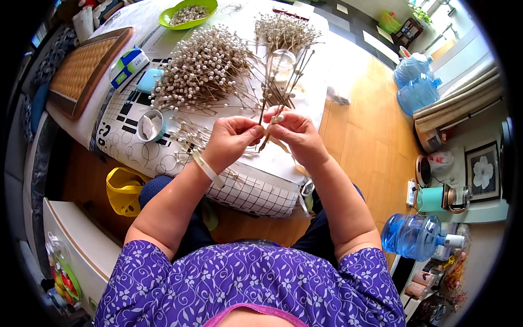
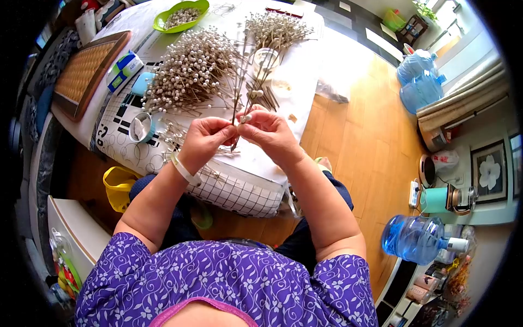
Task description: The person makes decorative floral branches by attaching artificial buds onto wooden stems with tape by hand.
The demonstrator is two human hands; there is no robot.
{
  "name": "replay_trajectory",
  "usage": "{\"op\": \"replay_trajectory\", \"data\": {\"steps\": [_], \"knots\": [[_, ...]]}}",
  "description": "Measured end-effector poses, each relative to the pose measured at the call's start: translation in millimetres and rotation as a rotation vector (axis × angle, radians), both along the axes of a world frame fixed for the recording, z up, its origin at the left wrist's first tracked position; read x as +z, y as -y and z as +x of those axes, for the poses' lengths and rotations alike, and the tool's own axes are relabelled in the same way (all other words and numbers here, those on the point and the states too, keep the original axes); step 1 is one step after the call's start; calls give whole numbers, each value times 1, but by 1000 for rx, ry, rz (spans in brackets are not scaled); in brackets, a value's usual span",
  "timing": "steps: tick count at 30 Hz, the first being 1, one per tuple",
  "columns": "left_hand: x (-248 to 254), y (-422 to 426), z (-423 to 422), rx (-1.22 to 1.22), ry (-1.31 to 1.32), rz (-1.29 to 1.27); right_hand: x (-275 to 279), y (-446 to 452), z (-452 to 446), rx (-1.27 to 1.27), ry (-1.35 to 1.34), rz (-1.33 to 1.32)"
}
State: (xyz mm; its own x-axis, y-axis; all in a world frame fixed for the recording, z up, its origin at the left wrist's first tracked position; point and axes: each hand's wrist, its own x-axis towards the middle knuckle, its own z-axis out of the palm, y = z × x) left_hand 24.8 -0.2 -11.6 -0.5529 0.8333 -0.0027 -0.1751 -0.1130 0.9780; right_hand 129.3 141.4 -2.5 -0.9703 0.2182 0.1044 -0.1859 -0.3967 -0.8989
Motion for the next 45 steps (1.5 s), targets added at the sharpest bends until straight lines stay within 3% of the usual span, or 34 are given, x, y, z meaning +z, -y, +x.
{"op": "replay_trajectory", "data": {"steps": [13, 21, 27, 31, 33, 45], "knots": [[10, 6, 0, -111, 193, -22, -9, 7, -6, 9, 18, -61], [6, 5, -1, -147, 176, -10, -11, 7, -4, -40, 26, -52], [8, 2, 2, -75, 42, -62, -2, -7, -2, -44, 123, 115], [7, 2, 3, -79, -27, -116, 4, -10, -4, -153, 202, -27], [8, 2, 3, -86, -26, -106, 1, -10, -6, -173, 168, 71], [7, 3, -1, -119, 69, -82, -2, -2, -5, -232, 138, 91]]}}
